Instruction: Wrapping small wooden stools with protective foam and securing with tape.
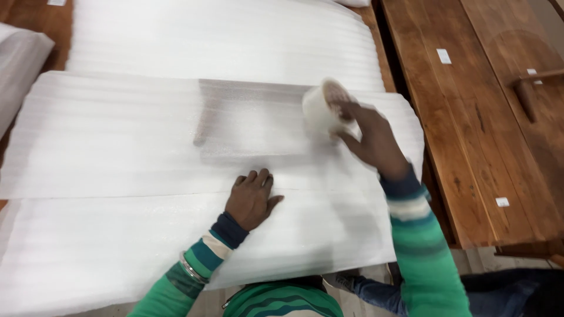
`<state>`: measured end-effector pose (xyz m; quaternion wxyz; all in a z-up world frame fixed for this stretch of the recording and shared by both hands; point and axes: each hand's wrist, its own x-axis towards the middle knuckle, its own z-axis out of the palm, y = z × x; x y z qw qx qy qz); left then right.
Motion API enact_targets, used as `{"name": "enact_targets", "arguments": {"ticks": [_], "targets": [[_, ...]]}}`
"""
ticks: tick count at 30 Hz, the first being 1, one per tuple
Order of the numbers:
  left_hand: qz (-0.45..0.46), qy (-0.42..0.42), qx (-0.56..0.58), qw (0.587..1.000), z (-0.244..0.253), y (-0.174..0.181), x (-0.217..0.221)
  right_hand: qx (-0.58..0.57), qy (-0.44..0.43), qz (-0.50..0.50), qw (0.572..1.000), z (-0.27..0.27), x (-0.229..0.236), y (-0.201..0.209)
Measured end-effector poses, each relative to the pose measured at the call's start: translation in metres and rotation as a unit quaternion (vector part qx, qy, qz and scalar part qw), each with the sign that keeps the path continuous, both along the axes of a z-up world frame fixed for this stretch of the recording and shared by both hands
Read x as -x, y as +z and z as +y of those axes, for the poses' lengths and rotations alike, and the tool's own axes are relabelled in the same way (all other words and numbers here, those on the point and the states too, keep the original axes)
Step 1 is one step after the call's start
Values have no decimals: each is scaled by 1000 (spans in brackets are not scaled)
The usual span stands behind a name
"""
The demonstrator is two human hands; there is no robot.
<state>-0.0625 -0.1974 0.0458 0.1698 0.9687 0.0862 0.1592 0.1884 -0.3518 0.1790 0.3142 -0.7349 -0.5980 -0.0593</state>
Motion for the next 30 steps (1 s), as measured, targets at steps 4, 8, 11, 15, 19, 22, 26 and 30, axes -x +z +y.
{"name": "enact_targets", "arguments": {"ticks": [4,8,11,15,19,22,26,30], "targets": [[10,55,23,998,-15,-5,6,25,-45,-40,998,130,-63,-27],[2,83,28,996,-24,-7,8,103,-84,-63,989,206,-154,-142],[6,89,39,995,-25,-7,10,-126,25,-203,971,170,-43,-53],[15,84,50,995,-23,-6,8,163,114,-71,977,111,20,-42],[26,78,48,995,-23,-9,6,239,74,-87,964,87,47,-59],[27,76,38,996,-23,-9,5,220,52,-99,969,88,54,-65],[36,82,38,995,-25,-7,4,254,39,-90,962,94,56,-61],[20,97,41,994,-22,1,-2,252,65,-76,963,100,39,-55]]}}
